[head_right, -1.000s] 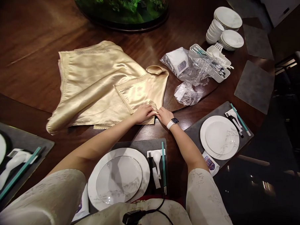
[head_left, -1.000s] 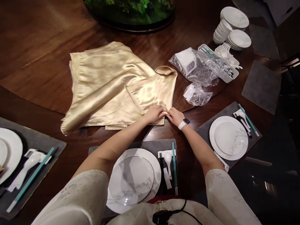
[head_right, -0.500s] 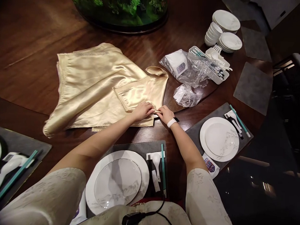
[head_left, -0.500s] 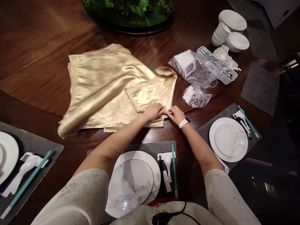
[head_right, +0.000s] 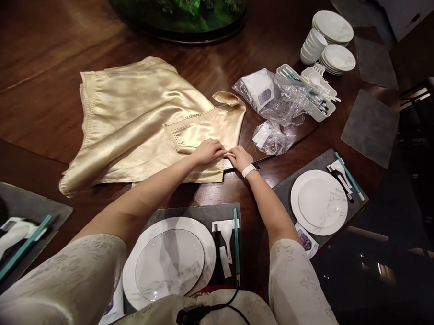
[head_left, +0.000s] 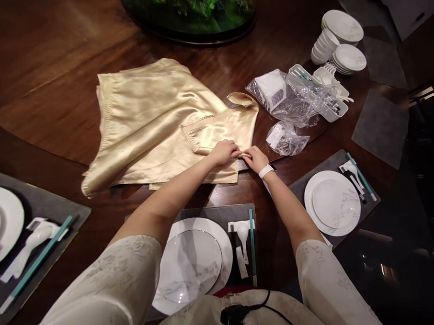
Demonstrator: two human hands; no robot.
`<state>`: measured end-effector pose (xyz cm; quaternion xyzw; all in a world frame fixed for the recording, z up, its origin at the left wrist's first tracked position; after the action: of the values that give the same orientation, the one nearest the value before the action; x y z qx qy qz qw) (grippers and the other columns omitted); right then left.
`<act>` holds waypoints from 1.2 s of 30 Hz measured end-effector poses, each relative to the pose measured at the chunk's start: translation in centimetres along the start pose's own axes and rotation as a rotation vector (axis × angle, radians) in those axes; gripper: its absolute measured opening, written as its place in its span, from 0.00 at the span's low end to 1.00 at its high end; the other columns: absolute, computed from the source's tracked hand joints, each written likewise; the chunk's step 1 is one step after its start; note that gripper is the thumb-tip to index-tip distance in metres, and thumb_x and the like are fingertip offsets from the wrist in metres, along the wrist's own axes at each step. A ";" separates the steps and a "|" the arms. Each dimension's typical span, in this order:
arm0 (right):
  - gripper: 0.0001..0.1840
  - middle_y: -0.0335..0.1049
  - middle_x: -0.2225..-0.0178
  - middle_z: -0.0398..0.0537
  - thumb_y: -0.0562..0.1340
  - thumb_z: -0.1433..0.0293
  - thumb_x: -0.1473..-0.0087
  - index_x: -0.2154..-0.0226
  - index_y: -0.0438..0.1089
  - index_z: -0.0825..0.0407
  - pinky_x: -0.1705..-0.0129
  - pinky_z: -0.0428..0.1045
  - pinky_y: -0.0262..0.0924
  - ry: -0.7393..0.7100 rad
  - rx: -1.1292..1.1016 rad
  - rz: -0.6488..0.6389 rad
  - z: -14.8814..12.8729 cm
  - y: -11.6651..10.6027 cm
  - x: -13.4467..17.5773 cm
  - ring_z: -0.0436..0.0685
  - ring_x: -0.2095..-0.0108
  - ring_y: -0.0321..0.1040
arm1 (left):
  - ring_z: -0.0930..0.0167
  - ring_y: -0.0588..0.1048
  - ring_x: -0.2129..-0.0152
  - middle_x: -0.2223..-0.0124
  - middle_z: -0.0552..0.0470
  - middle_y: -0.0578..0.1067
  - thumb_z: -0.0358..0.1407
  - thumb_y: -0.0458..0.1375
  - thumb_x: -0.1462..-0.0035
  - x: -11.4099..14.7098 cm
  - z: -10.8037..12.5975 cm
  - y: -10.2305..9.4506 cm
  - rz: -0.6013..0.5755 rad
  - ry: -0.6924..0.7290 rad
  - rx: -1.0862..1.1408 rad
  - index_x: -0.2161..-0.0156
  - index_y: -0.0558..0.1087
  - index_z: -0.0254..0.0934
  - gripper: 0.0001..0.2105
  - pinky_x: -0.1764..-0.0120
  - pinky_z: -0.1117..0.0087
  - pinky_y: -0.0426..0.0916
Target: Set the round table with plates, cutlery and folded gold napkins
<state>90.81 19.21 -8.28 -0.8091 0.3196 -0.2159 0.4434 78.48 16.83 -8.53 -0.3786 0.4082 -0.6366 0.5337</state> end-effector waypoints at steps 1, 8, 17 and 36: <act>0.14 0.70 0.53 0.52 0.60 0.65 0.37 0.53 0.75 0.52 0.53 0.49 0.62 -0.001 -0.001 -0.020 0.2 0.1 -0.4 0.56 0.56 0.68 | 0.62 0.71 0.59 0.57 0.45 0.75 0.46 0.50 0.34 -0.1 -0.1 -0.2 0.010 -0.002 0.018 0.55 0.77 0.38 0.17 0.55 0.62 0.64; 0.15 0.71 0.57 0.54 0.60 0.64 0.37 0.55 0.77 0.55 0.49 0.50 0.61 0.021 0.014 -0.114 0.9 0.1 -2.9 0.57 0.57 0.68 | 0.61 0.71 0.58 0.57 0.43 0.74 0.53 0.53 0.37 0.2 -0.1 -1.6 0.061 0.065 -0.004 0.57 0.78 0.37 0.21 0.55 0.62 0.64; 0.14 0.69 0.52 0.52 0.61 0.64 0.37 0.52 0.74 0.52 0.53 0.49 0.62 -0.019 0.023 -0.007 0.2 -0.2 -2.0 0.57 0.55 0.68 | 0.62 0.73 0.59 0.57 0.44 0.76 0.45 0.51 0.33 -1.5 -0.4 -1.2 0.005 0.026 -0.087 0.55 0.77 0.37 0.17 0.56 0.63 0.63; 0.14 0.68 0.56 0.52 0.59 0.63 0.36 0.54 0.75 0.52 0.51 0.49 0.62 -0.095 -0.137 -0.010 -0.8 2.1 3.1 0.55 0.55 0.67 | 0.61 0.73 0.57 0.54 0.42 0.75 0.52 0.54 0.36 5.2 2.9 0.0 -0.039 0.150 -0.038 0.50 0.74 0.36 0.21 0.56 0.63 0.64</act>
<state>91.80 15.74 -9.43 -0.8484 0.3084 -0.1571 0.4005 80.35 11.38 -7.17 -0.3477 0.4515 -0.6657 0.4818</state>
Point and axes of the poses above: each hand's wrist, its own x-axis away from the middle knuckle, its own y-axis out of the palm, z = x × y, the point moved 9 cm from there along -x, towards the middle knuckle
